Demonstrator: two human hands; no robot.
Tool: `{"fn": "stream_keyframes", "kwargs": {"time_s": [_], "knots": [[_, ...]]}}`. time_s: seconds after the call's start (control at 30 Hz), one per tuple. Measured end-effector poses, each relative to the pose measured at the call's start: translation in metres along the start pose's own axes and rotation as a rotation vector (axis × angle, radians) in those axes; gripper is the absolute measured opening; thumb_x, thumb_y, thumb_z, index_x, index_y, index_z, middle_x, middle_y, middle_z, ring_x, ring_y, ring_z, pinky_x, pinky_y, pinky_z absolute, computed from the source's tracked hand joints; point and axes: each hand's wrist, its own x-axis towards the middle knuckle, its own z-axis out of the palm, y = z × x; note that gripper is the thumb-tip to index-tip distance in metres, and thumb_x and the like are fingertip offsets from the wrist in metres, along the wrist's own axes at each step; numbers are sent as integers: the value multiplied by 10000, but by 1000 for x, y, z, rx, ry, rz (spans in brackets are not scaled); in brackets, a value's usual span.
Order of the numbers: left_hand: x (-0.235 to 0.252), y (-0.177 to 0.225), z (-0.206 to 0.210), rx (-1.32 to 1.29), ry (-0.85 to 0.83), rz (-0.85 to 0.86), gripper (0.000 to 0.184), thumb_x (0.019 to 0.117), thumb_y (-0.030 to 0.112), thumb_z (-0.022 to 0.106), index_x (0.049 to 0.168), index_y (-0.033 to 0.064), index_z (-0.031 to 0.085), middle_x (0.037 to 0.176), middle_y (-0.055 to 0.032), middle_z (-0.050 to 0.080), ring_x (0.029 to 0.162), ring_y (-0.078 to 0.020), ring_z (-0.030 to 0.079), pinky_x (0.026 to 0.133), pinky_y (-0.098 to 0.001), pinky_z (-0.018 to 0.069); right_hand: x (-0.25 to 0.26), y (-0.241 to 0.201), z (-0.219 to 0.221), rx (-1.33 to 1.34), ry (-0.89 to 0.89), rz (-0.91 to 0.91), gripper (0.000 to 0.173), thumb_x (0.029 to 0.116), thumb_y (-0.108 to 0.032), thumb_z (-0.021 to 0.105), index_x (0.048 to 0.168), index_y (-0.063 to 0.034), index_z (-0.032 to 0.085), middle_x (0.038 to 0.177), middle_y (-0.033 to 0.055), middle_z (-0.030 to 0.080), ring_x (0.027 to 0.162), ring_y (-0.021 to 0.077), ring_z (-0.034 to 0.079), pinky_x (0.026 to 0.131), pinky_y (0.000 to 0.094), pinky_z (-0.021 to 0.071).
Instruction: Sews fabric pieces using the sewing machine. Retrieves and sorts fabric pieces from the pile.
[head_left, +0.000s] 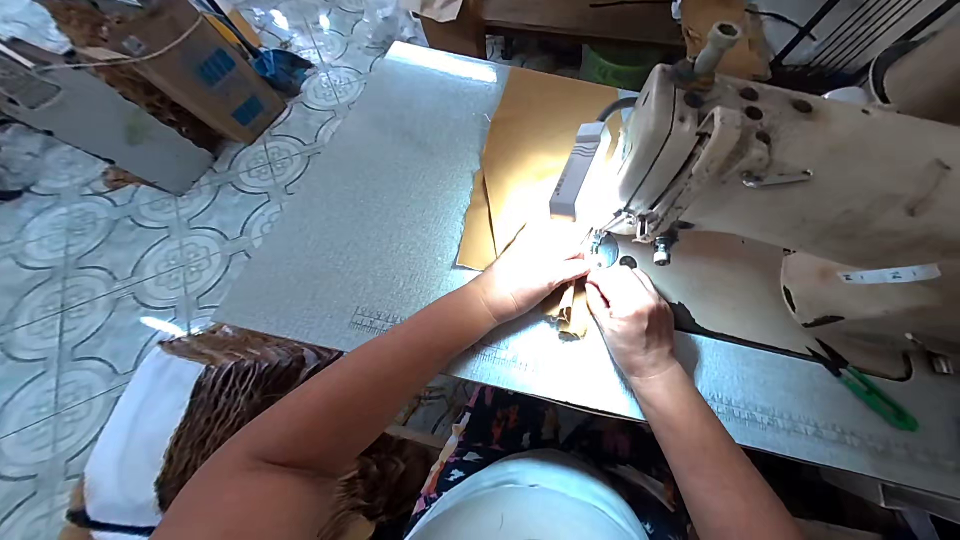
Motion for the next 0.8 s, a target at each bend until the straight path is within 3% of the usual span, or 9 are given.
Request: {"fn": "stream_keyframes", "kwargs": {"time_s": [0.13,0.23,0.37,0.47,0.57,0.73,0.8], "knots": [[1,-3,-6,-23,-39,44,272,950,-16,576,1053,125,786,1063,-58,726,1070,-256,659,1045,-564,422,0,2,-4,149,-8,134,124,944,-124,670,974,-64,774,922,83,729,874,207,709,784,353,591],[0,-6,-8,-32,-84,56,297,961,-24,559,1086,135,776,1154,-48,727,1160,-256,651,1080,-580,415,1,2,-8,184,-20,263,169,979,-62,599,1075,-42,737,982,99,738,855,196,713,765,360,595],[-4,-7,-8,-42,-61,73,295,970,-5,548,1094,129,780,1190,-55,725,1179,-254,646,1042,-511,468,-1,0,-5,112,4,178,192,943,-12,592,1012,-50,768,991,106,747,965,245,721,857,381,587],[-5,-4,-6,3,-45,88,278,968,16,570,1106,132,781,1172,-66,721,1161,-265,645,1028,-524,468,-3,-1,-5,93,6,128,207,907,16,612,994,-71,779,977,104,743,978,260,717,864,377,584],[-4,-1,-6,41,-44,92,266,950,9,581,1086,124,778,1149,-96,720,1141,-299,651,1015,-566,457,-3,-1,-5,92,16,145,176,931,-5,622,992,-67,775,987,99,750,972,243,722,864,365,585],[-9,-2,-4,21,-43,85,278,975,14,558,1119,119,772,1210,-76,715,1197,-261,641,1065,-545,438,-3,-1,-5,94,17,118,200,915,15,624,994,-83,779,969,92,746,970,248,716,860,366,582],[-11,-3,-4,-2,-41,92,284,974,4,554,1125,107,771,1236,-80,713,1207,-256,644,1043,-496,482,-4,-2,-5,79,21,78,238,915,11,622,1020,-117,793,1006,65,761,995,237,718,857,373,586]]}}
